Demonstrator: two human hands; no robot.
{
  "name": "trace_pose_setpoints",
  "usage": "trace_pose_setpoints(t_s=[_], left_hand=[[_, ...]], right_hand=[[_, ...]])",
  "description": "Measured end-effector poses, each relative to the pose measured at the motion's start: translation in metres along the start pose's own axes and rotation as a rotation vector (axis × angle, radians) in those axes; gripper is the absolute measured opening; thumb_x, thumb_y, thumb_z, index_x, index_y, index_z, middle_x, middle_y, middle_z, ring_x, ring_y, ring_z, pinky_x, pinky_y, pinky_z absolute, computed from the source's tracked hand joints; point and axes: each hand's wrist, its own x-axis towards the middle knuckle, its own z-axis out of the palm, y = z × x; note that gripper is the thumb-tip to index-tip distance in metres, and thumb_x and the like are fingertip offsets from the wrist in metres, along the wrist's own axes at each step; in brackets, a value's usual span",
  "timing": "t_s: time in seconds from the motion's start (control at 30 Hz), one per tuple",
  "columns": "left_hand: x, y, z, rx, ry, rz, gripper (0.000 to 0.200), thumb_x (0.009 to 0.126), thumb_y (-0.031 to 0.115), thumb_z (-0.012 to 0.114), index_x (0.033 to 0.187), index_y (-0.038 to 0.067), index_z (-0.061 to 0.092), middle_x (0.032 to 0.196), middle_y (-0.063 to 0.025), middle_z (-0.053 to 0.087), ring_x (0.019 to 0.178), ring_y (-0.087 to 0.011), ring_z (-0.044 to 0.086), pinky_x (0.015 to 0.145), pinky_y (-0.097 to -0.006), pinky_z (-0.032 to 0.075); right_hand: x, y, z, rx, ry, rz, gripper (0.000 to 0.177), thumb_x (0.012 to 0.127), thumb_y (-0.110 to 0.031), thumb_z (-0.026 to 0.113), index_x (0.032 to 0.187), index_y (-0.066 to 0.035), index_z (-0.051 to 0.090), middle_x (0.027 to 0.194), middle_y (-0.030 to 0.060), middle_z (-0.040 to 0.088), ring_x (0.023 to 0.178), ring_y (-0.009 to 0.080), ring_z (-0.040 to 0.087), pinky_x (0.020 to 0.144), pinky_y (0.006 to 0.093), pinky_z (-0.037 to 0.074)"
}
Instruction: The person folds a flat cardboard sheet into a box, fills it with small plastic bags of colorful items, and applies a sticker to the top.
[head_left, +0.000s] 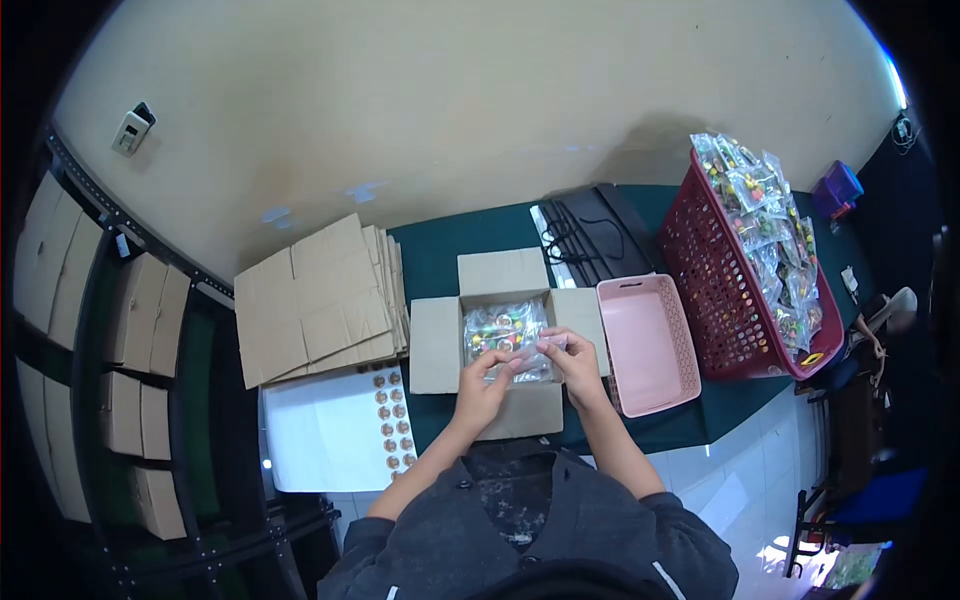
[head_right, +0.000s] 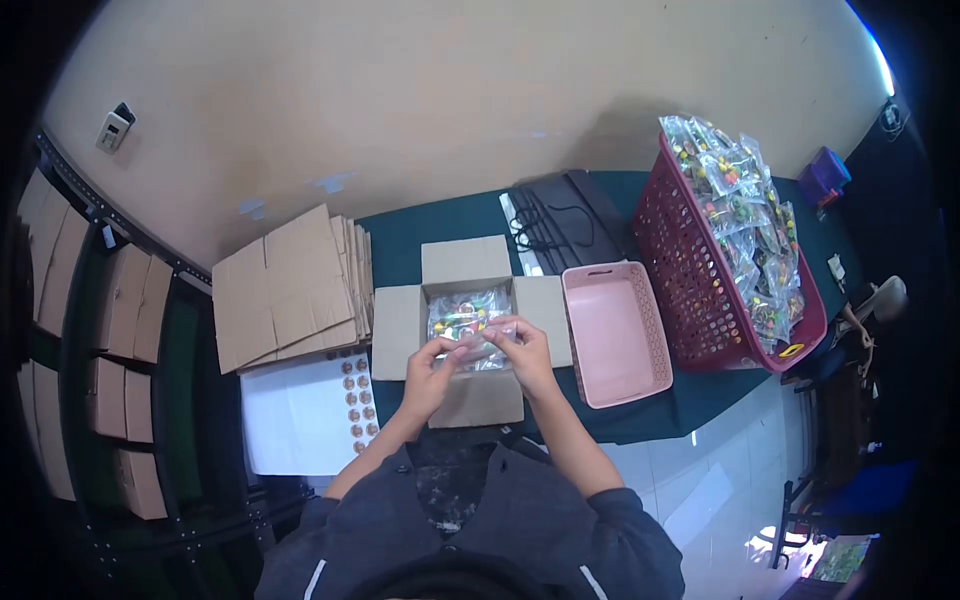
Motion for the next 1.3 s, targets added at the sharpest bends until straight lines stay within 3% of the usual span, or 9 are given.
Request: trace_pose_setpoints(t_s=[0.13, 0.27, 0.53, 0.6, 0.73, 0.8, 1.0, 1.07, 1.3], left_hand=[[-0.001, 0.003, -0.007, -0.125, -0.040, -0.006, 0.021, 0.093, 0.013, 0.050, 0.094, -0.003, 0.064, 0.098, -0.0102, 0.067, 0.093, -0.0160, 0.061, 0.087, -0.0292, 0.045], [0.004, -0.019, -0.031, -0.152, -0.239, 0.005, 0.034, 0.092, 0.014, 0.053, 0.122, -0.002, 0.049, 0.105, -0.0123, 0.064, 0.106, -0.0172, 0.055, 0.091, -0.0307, 0.042], [-0.010, -0.042, -0.009, 0.004, -0.350, -0.062, 0.057, 0.084, 0.018, 0.065, 0.132, 0.008, 0.036, 0.118, -0.0102, 0.051, 0.106, -0.0203, 0.054, 0.093, -0.0349, 0.043], [-0.006, -0.035, -0.008, -0.461, -0.088, -0.554, 0.053, 0.085, 0.020, 0.064, 0.130, 0.009, 0.037, 0.115, -0.0080, 0.052, 0.106, -0.0170, 0.054, 0.092, -0.0365, 0.047], [0.001, -0.075, -0.025, -0.597, -0.181, -0.814, 0.047, 0.088, 0.023, 0.060, 0.129, 0.009, 0.040, 0.117, -0.0065, 0.053, 0.099, -0.0162, 0.059, 0.085, -0.0352, 0.052], [-0.002, -0.074, -0.024, -0.588, -0.188, -0.772, 0.052, 0.087, 0.028, 0.062, 0.131, 0.015, 0.038, 0.116, -0.0084, 0.055, 0.103, -0.0199, 0.057, 0.087, -0.0381, 0.050], [-0.009, -0.047, -0.020, -0.426, -0.018, -0.645, 0.061, 0.085, 0.029, 0.065, 0.137, 0.021, 0.035, 0.132, -0.0163, 0.038, 0.119, -0.0324, 0.045, 0.093, -0.0443, 0.044], [-0.014, -0.032, -0.018, 0.501, -0.099, 0.058, 0.061, 0.083, 0.030, 0.065, 0.137, 0.024, 0.037, 0.141, -0.0207, 0.025, 0.128, -0.0371, 0.033, 0.102, -0.0504, 0.031], [-0.003, -0.004, -0.020, 0.641, 0.036, 0.088, 0.024, 0.084, 0.019, 0.062, 0.107, 0.011, 0.064, 0.109, -0.0134, 0.062, 0.122, -0.0290, 0.044, 0.103, -0.0454, 0.031]], right_hand=[[-0.005, -0.013, -0.006, -0.030, 0.028, 0.084, 0.019, 0.087, -0.015, 0.062, 0.087, 0.003, 0.065, 0.078, 0.0049, 0.065, 0.075, 0.0090, 0.059, 0.069, 0.0224, 0.045], [-0.009, -0.016, -0.011, -0.003, 0.091, 0.080, 0.029, 0.091, -0.022, 0.056, 0.089, 0.005, 0.065, 0.072, 0.0059, 0.064, 0.069, 0.0113, 0.062, 0.064, 0.0233, 0.049], [-0.001, 0.007, -0.006, 0.462, 0.221, 0.169, 0.041, 0.096, -0.032, 0.043, 0.122, 0.000, 0.047, 0.096, 0.0105, 0.058, 0.085, 0.0168, 0.059, 0.074, 0.0312, 0.050], [-0.004, 0.018, -0.009, 0.414, 0.171, 0.195, 0.048, 0.097, -0.034, 0.042, 0.135, -0.005, 0.034, 0.096, 0.0100, 0.056, 0.086, 0.0148, 0.058, 0.075, 0.0311, 0.050], [-0.019, 0.034, -0.002, -0.105, -0.030, 0.385, 0.054, 0.095, -0.024, 0.045, 0.143, -0.015, 0.021, 0.086, 0.0058, 0.056, 0.071, 0.0116, 0.056, 0.066, 0.0266, 0.050], [-0.027, 0.037, 0.003, -0.253, -0.295, 0.221, 0.063, 0.092, -0.018, 0.049, 0.145, -0.015, 0.014, 0.092, 0.0073, 0.060, 0.072, 0.0119, 0.058, 0.064, 0.0241, 0.048], [-0.019, 0.041, -0.003, 0.020, -0.113, 0.378, 0.039, 0.092, -0.012, 0.048, 0.130, -0.004, 0.043, 0.089, 0.0040, 0.062, 0.072, 0.0073, 0.057, 0.064, 0.0202, 0.047], [-0.020, 0.037, -0.003, 0.126, -0.080, 0.467, 0.035, 0.092, -0.011, 0.047, 0.126, -0.003, 0.047, 0.089, 0.0036, 0.062, 0.073, 0.0071, 0.057, 0.065, 0.0202, 0.047], [-0.008, 0.020, -0.015, 0.375, -0.210, 0.390, 0.038, 0.097, -0.021, 0.037, 0.130, -0.001, 0.041, 0.093, 0.0076, 0.058, 0.080, 0.0115, 0.056, 0.074, 0.0260, 0.047]])
